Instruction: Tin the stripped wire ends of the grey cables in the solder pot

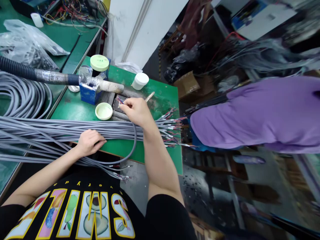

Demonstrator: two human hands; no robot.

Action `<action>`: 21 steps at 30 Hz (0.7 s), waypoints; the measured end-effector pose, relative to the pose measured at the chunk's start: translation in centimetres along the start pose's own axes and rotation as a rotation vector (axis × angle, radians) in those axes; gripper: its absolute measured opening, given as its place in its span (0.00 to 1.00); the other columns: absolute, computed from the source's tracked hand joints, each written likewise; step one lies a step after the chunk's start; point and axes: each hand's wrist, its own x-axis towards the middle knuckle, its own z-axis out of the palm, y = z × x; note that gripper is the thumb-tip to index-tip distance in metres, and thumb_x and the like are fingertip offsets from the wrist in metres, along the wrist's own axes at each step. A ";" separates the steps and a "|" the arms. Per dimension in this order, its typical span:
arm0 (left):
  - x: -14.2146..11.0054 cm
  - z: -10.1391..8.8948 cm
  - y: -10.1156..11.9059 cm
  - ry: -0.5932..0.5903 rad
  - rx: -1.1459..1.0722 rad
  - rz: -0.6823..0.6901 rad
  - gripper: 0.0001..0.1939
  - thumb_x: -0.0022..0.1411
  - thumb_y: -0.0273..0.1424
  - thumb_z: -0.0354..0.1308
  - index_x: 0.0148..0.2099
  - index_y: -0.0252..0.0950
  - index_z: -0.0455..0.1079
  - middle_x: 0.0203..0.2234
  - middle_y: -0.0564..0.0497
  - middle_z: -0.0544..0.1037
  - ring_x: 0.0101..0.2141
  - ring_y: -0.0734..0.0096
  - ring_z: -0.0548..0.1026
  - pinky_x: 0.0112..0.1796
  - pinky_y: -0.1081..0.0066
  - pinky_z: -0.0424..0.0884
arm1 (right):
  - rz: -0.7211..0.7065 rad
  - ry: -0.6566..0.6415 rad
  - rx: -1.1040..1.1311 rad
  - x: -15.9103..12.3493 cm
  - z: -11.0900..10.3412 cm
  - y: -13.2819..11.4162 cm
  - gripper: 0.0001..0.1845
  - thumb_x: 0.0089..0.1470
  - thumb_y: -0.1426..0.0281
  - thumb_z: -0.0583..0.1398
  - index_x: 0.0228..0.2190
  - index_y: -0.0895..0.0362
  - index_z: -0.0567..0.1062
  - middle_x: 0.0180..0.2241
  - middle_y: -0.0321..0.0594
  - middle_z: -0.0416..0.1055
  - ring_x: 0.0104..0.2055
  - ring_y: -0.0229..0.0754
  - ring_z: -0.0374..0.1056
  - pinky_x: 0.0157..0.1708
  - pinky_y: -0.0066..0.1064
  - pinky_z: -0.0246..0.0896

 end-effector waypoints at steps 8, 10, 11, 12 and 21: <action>0.0 0.0 0.1 -0.002 0.029 0.011 0.06 0.64 0.29 0.54 0.33 0.35 0.67 0.24 0.55 0.75 0.26 0.74 0.68 0.28 0.70 0.56 | -0.062 -0.052 -0.187 0.1 1.6 -1.1 0.14 0.49 0.66 0.56 0.16 0.59 0.67 0.19 0.36 0.64 0.23 0.34 0.56 0.26 0.29 0.45; 0.0 0.1 0.1 -0.005 0.028 0.009 0.06 0.64 0.29 0.53 0.33 0.35 0.67 0.24 0.55 0.75 0.26 0.74 0.69 0.28 0.70 0.56 | -0.050 -0.121 -0.332 0.8 2.6 -1.4 0.13 0.51 0.67 0.56 0.19 0.59 0.71 0.23 0.39 0.69 0.26 0.37 0.60 0.27 0.29 0.46; 0.0 0.1 0.1 -0.005 0.028 0.008 0.07 0.65 0.30 0.53 0.34 0.35 0.67 0.25 0.54 0.75 0.26 0.74 0.69 0.28 0.69 0.57 | -0.038 -0.158 -0.408 1.2 3.1 -1.6 0.13 0.52 0.67 0.56 0.21 0.59 0.73 0.25 0.41 0.72 0.28 0.39 0.63 0.28 0.30 0.47; -0.1 0.1 0.1 -0.006 0.030 0.006 0.07 0.65 0.30 0.52 0.34 0.35 0.67 0.25 0.54 0.75 0.26 0.74 0.69 0.28 0.69 0.57 | -0.022 -0.196 -0.479 1.6 3.7 -1.8 0.13 0.53 0.67 0.56 0.24 0.59 0.75 0.28 0.43 0.74 0.31 0.41 0.65 0.29 0.30 0.49; -0.3 0.2 0.0 -0.017 0.039 -0.001 0.11 0.67 0.32 0.50 0.33 0.35 0.68 0.23 0.54 0.74 0.25 0.74 0.69 0.28 0.69 0.57 | 0.074 -0.395 -0.736 3.3 6.4 -3.1 0.17 0.56 0.67 0.53 0.40 0.61 0.77 0.44 0.56 0.74 0.46 0.54 0.70 0.39 0.35 0.61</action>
